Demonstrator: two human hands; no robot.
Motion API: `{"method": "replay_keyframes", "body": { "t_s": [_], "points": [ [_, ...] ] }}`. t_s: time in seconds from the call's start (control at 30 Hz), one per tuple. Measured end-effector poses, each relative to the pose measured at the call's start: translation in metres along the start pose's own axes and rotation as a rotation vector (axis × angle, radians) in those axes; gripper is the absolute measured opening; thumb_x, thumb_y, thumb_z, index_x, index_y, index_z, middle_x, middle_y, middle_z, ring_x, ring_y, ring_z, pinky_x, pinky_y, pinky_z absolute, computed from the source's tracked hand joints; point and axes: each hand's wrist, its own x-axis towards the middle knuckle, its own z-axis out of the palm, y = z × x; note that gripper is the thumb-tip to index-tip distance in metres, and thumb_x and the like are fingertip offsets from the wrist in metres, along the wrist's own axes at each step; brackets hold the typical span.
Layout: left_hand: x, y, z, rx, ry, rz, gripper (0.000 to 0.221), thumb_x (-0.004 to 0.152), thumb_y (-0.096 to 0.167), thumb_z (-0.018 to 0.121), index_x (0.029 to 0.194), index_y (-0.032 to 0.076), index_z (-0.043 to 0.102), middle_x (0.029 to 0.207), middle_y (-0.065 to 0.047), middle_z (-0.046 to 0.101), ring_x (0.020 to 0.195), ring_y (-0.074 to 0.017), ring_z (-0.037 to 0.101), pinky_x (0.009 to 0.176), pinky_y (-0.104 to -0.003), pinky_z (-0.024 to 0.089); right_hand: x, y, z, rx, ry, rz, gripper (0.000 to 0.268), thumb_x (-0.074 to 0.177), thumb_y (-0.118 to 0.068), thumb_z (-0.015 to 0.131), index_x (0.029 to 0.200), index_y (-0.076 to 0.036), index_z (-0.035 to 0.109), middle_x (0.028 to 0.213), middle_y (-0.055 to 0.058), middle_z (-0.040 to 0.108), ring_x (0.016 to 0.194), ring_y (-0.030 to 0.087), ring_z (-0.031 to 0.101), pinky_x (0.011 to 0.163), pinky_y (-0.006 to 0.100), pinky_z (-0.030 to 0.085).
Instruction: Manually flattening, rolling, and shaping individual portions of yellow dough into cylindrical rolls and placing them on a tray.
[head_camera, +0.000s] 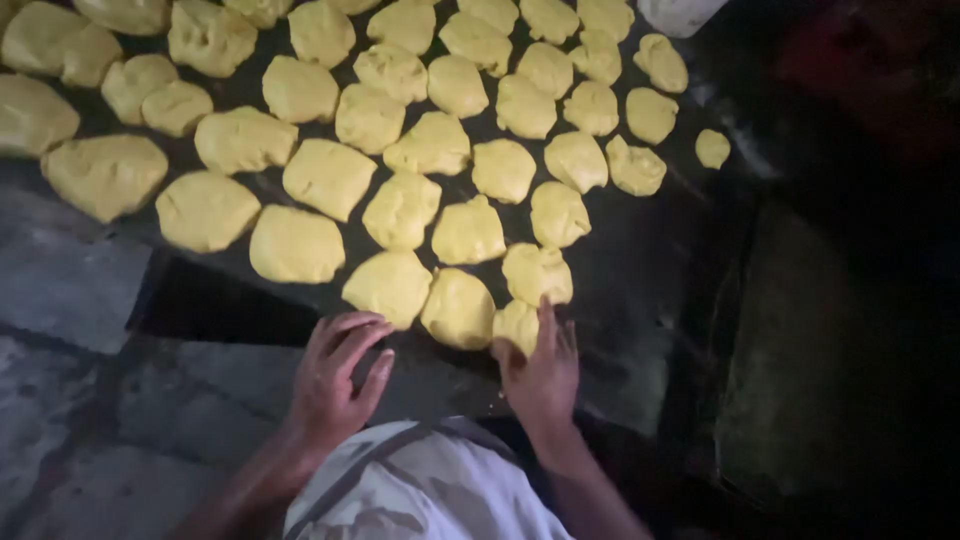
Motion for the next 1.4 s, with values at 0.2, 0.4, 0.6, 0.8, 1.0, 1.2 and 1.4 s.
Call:
{"method": "replay_keyframes", "body": {
  "t_s": [0.2, 0.4, 0.6, 0.8, 1.0, 1.2, 1.4],
  "points": [
    [0.054, -0.02, 0.015, -0.146, -0.094, 0.063, 0.031, 0.087, 0.011, 0.074, 0.116, 0.005, 0.068, 0.118, -0.013, 0.066, 0.11, -0.0336, 0.062, 0.095, -0.045, 0.052, -0.055, 0.012, -0.023, 0.151, -0.088, 0.213, 0.067, 0.077, -0.021, 0.085, 0.136, -0.005, 0.057, 0.123, 0.023, 0.071, 0.105, 0.03, 0.072, 0.087, 0.038, 0.058],
    [0.111, -0.01, 0.095, -0.143, -0.375, 0.424, 0.041, 0.089, 0.026, 0.077, 0.125, 0.009, 0.066, 0.129, -0.012, 0.061, 0.121, -0.0353, 0.058, 0.101, -0.051, 0.05, -0.077, 0.08, -0.091, 0.848, -0.448, 0.73, 0.043, 0.09, -0.011, 0.07, 0.131, 0.001, 0.067, 0.11, 0.01, 0.079, 0.101, 0.018, 0.071, 0.088, 0.03, 0.056],
    [0.142, 0.012, 0.179, 0.261, -0.551, 0.557, 0.076, 0.069, 0.039, 0.082, 0.14, 0.024, 0.062, 0.147, -0.021, 0.047, 0.126, -0.0477, 0.051, 0.094, -0.067, 0.047, -0.084, 0.109, -0.111, 1.326, -0.254, 0.941, 0.033, 0.098, -0.015, 0.065, 0.126, 0.003, 0.059, 0.101, 0.013, 0.07, 0.089, 0.021, 0.067, 0.076, 0.034, 0.055],
    [0.138, -0.003, 0.23, 0.397, -0.734, 0.594, 0.042, 0.091, 0.036, 0.074, 0.128, 0.019, 0.066, 0.129, -0.014, 0.063, 0.123, -0.0358, 0.061, 0.09, -0.05, 0.056, -0.092, 0.119, -0.114, 1.746, -0.071, 0.913, 0.045, 0.098, -0.052, 0.051, 0.117, -0.012, 0.059, 0.096, 0.015, 0.074, 0.079, 0.025, 0.072, 0.06, 0.033, 0.056],
    [0.181, 0.133, 0.196, 0.099, -0.944, 0.51, 0.052, 0.084, 0.062, 0.07, 0.106, 0.015, 0.072, 0.099, -0.013, 0.073, 0.098, -0.0323, 0.07, 0.084, -0.048, 0.055, -0.106, 0.164, -0.131, 1.388, -0.105, 0.959, 0.057, 0.096, -0.056, 0.052, 0.116, -0.004, 0.066, 0.086, 0.011, 0.068, 0.074, 0.018, 0.068, 0.065, 0.031, 0.056],
    [0.231, 0.119, 0.302, 0.127, -0.057, 0.873, 0.063, 0.088, 0.073, 0.053, 0.116, 0.02, 0.074, 0.129, -0.027, 0.065, 0.11, -0.0559, 0.063, 0.076, -0.072, 0.055, -0.091, 0.204, -0.087, 1.026, -0.036, 0.937, 0.061, 0.103, -0.056, 0.048, 0.096, 0.002, 0.067, 0.073, 0.011, 0.063, 0.061, 0.022, 0.061, 0.055, 0.038, 0.05],
    [0.218, 0.111, 0.161, -0.174, -0.286, 0.514, 0.05, 0.106, 0.051, 0.06, 0.13, 0.008, 0.069, 0.139, -0.017, 0.065, 0.134, -0.0342, 0.058, 0.113, -0.049, 0.048, 0.015, 0.136, -0.189, 0.952, 0.288, 0.47, 0.09, 0.1, -0.08, 0.022, 0.104, -0.002, 0.067, 0.093, 0.013, 0.072, 0.083, 0.027, 0.069, 0.08, 0.043, 0.059]
  ]
}}
